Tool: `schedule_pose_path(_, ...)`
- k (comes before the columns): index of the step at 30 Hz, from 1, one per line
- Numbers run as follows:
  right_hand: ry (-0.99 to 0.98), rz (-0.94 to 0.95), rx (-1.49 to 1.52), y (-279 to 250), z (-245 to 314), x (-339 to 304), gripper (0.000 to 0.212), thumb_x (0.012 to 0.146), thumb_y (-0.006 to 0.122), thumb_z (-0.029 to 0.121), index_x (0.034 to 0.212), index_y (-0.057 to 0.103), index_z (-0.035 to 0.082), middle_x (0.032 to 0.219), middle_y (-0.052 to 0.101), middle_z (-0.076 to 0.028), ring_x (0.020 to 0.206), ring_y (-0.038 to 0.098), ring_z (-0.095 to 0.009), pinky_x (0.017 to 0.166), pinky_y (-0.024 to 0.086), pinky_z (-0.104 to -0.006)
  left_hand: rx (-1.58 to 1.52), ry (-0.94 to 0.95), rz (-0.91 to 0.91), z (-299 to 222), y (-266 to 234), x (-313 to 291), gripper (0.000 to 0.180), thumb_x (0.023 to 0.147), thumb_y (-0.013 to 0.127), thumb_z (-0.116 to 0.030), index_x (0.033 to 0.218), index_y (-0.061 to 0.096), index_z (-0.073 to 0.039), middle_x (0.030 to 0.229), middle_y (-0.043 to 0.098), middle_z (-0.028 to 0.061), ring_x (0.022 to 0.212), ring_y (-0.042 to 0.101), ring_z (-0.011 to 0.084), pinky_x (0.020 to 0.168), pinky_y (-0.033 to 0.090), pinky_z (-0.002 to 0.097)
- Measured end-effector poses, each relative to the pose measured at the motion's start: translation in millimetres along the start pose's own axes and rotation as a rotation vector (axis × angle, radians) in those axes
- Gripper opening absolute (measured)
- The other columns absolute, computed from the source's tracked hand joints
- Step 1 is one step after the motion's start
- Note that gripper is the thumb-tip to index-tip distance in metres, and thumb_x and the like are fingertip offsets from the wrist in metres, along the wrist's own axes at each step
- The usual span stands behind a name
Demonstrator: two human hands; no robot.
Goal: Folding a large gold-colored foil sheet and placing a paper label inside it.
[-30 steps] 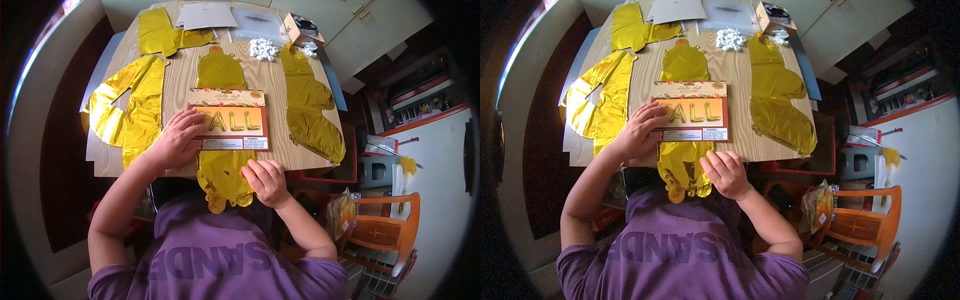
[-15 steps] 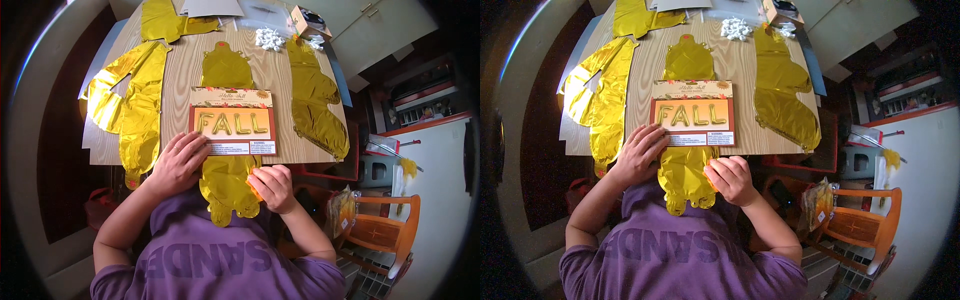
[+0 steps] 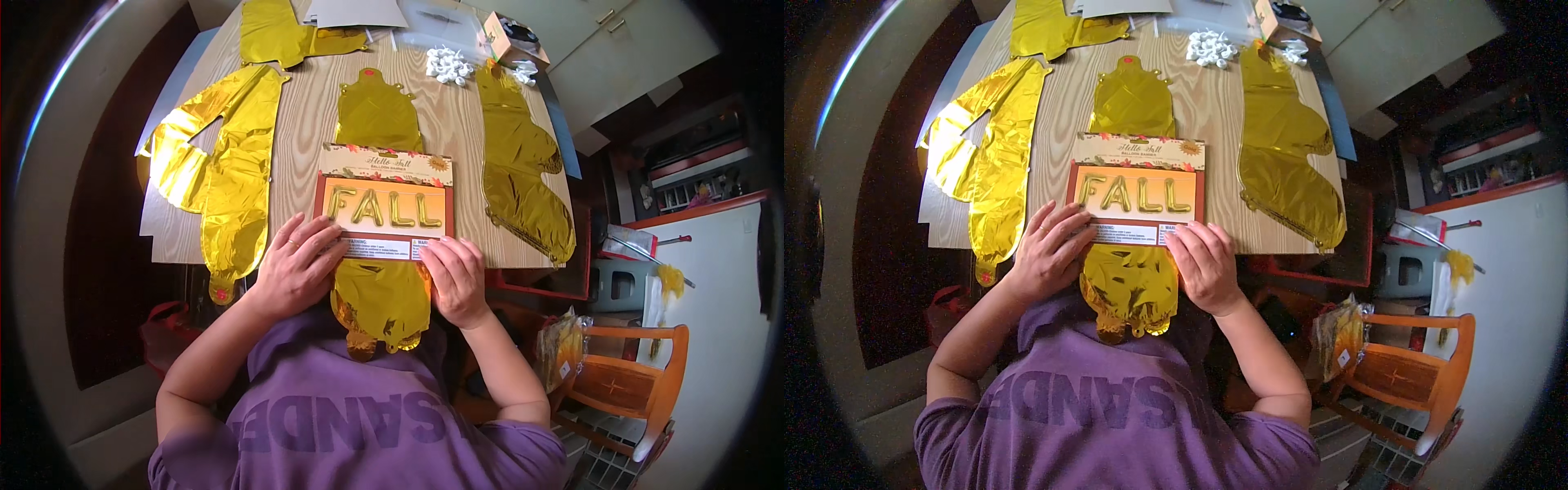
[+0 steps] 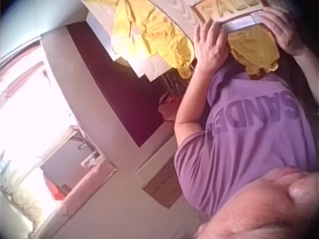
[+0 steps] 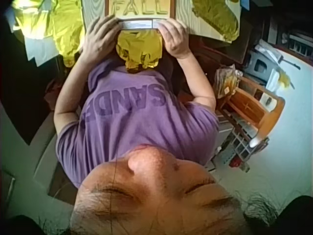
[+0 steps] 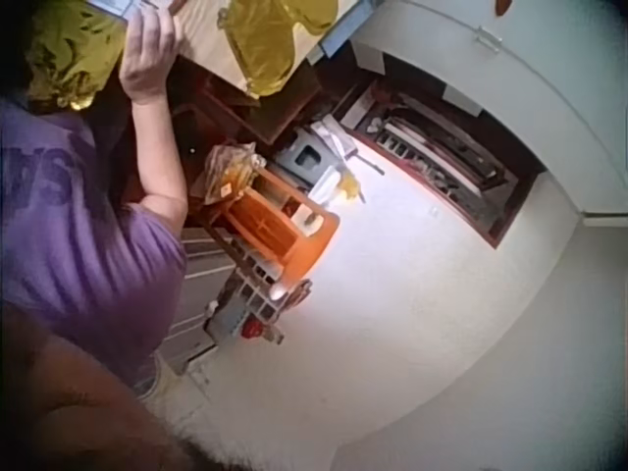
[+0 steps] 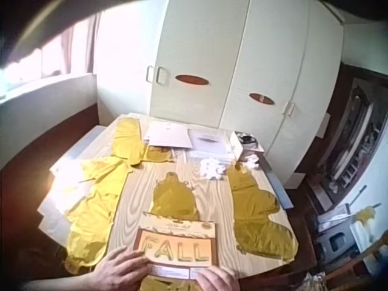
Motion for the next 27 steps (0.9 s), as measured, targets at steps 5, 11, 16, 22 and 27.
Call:
schedule_pose_path(5,0.012,-0.011,0.054,-1.9,-1.7,4.9,0.027,0.092,0.061,0.014,0.118,0.068,0.007,0.120,0.064,-0.008,0.117,0.059,-0.026,0.104,0.043,-0.0448,-0.003,0.000,-0.015,-1.0,-0.9,-1.0,0.050,0.072,0.076,-0.013,0.121,0.067,-0.012,0.131,0.061,0.0067,0.129,0.056,0.0275,0.113,0.038,0.0525)
schedule_pose_path(11,0.011,-0.005,0.100,-4.4,-5.1,8.2,0.027,0.091,0.063,0.013,0.116,0.068,0.006,0.119,0.065,-0.008,0.116,0.059,-0.027,0.102,0.045,-0.0442,-0.037,-0.019,-0.058,-1.0,-0.8,-3.4,0.041,0.079,0.075,-0.014,0.119,0.069,-0.012,0.126,0.064,0.0073,0.127,0.058,0.0293,0.115,0.035,0.0535)
schedule_pose_path(16,0.011,0.000,0.117,-4.4,-5.3,10.3,0.026,0.090,0.063,0.012,0.115,0.069,0.005,0.119,0.065,-0.009,0.116,0.060,-0.028,0.100,0.047,-0.0431,-0.049,-0.032,-0.065,-0.4,-0.8,-6.5,0.041,0.077,0.076,-0.013,0.118,0.069,-0.013,0.125,0.065,0.0066,0.125,0.060,0.0286,0.115,0.035,0.0536)
schedule_pose_path(22,0.010,0.023,0.150,-7.2,-6.6,14.6,0.025,0.089,0.064,0.011,0.113,0.070,0.006,0.115,0.066,-0.008,0.113,0.061,-0.028,0.099,0.048,-0.0424,-0.055,-0.029,-0.069,0.0,-2.4,-6.0,0.040,0.076,0.076,-0.014,0.116,0.071,-0.014,0.124,0.066,0.0058,0.123,0.060,0.0282,0.116,0.034,0.0537)
schedule_pose_path(27,0.057,-0.004,0.257,-5.0,-15.1,16.5,0.022,0.083,0.073,0.015,0.104,0.070,0.008,0.110,0.066,-0.006,0.104,0.062,-0.027,0.089,0.047,-0.0407,-0.069,-0.058,-0.111,0.9,-5.0,-4.0,0.034,0.075,0.077,-0.014,0.109,0.073,-0.013,0.116,0.069,0.0034,0.120,0.064,0.0241,0.117,0.031,0.0548)
Point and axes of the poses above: each hand's wrist, its own x-axis towards the middle knuckle, its own y-axis out of the palm, z = x × y, the point moved 6 cm from there along x, towards the middle knuckle
